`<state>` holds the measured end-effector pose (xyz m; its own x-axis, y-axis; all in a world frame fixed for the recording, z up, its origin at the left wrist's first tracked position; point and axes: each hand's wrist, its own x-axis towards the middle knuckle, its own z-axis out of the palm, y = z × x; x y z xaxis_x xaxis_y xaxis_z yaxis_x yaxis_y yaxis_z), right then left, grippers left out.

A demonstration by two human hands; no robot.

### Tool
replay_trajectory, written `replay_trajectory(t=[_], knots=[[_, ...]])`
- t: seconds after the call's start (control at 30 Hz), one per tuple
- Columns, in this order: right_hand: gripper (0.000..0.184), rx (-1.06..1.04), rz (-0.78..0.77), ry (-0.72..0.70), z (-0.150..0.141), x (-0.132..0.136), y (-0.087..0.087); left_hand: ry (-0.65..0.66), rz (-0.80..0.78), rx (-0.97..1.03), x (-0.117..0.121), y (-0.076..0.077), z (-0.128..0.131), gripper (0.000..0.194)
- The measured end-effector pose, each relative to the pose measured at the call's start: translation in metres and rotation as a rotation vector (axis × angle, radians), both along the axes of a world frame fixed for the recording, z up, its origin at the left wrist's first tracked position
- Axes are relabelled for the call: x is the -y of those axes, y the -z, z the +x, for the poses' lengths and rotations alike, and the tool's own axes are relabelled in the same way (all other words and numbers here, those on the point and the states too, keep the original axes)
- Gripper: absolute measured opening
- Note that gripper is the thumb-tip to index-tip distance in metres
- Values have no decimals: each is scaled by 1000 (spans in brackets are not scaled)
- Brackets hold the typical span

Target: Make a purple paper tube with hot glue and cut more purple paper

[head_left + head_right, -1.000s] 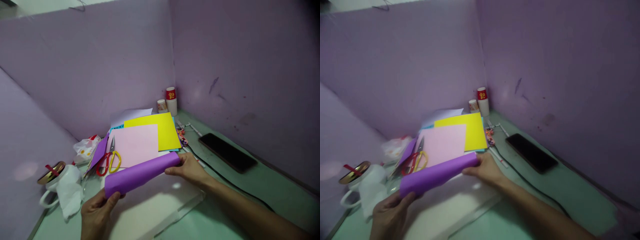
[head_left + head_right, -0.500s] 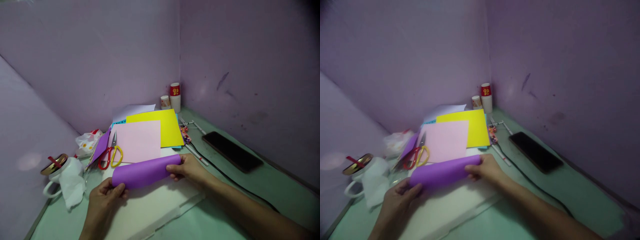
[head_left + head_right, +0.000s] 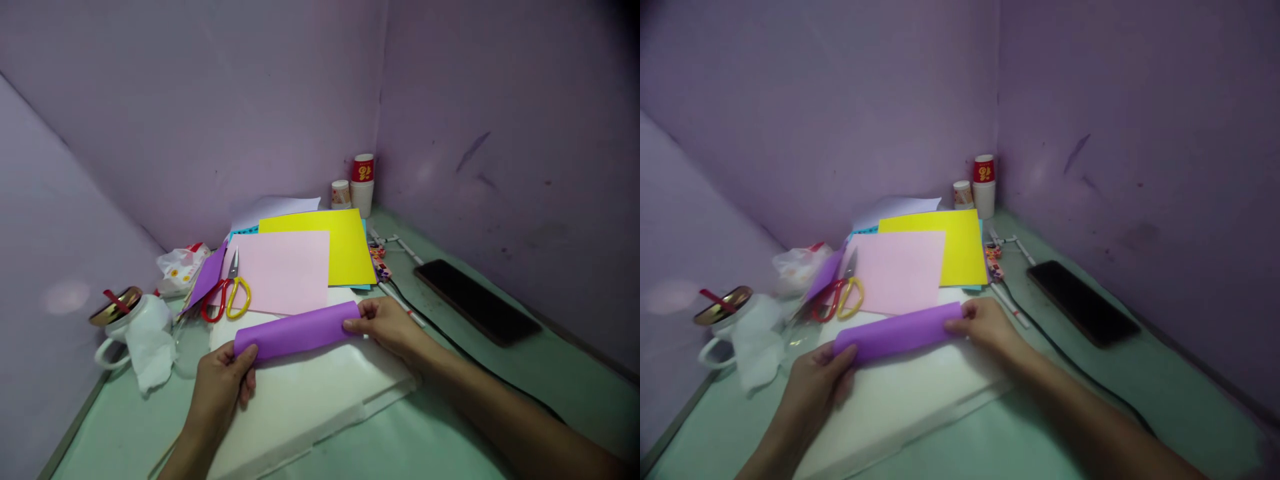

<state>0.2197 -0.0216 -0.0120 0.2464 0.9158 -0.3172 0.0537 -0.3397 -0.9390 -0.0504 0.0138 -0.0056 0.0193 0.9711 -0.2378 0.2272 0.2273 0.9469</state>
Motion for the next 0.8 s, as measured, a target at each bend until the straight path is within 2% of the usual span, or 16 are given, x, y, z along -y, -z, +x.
replay_trajectory(t=[0.17, 0.33, 0.43, 0.57, 0.8], knots=[[16, -64, 61, 32, 0, -4, 5, -18, -31, -9, 0, 2, 1, 37], [14, -112, 100, 28, 0, -7, 5, 28, -95, -123, 4, -9, 3, 38], [17, -137, 84, 25, 3, -8, 7, 94, -131, -74, 7, -16, 3, 39], [18, -169, 57, 25, 6, -10, 10, 136, -109, -142, 6, -16, 0, 41], [18, -172, 78, 52, 5, -9, 11, 87, -31, -197, 7, -13, 0, 35]])
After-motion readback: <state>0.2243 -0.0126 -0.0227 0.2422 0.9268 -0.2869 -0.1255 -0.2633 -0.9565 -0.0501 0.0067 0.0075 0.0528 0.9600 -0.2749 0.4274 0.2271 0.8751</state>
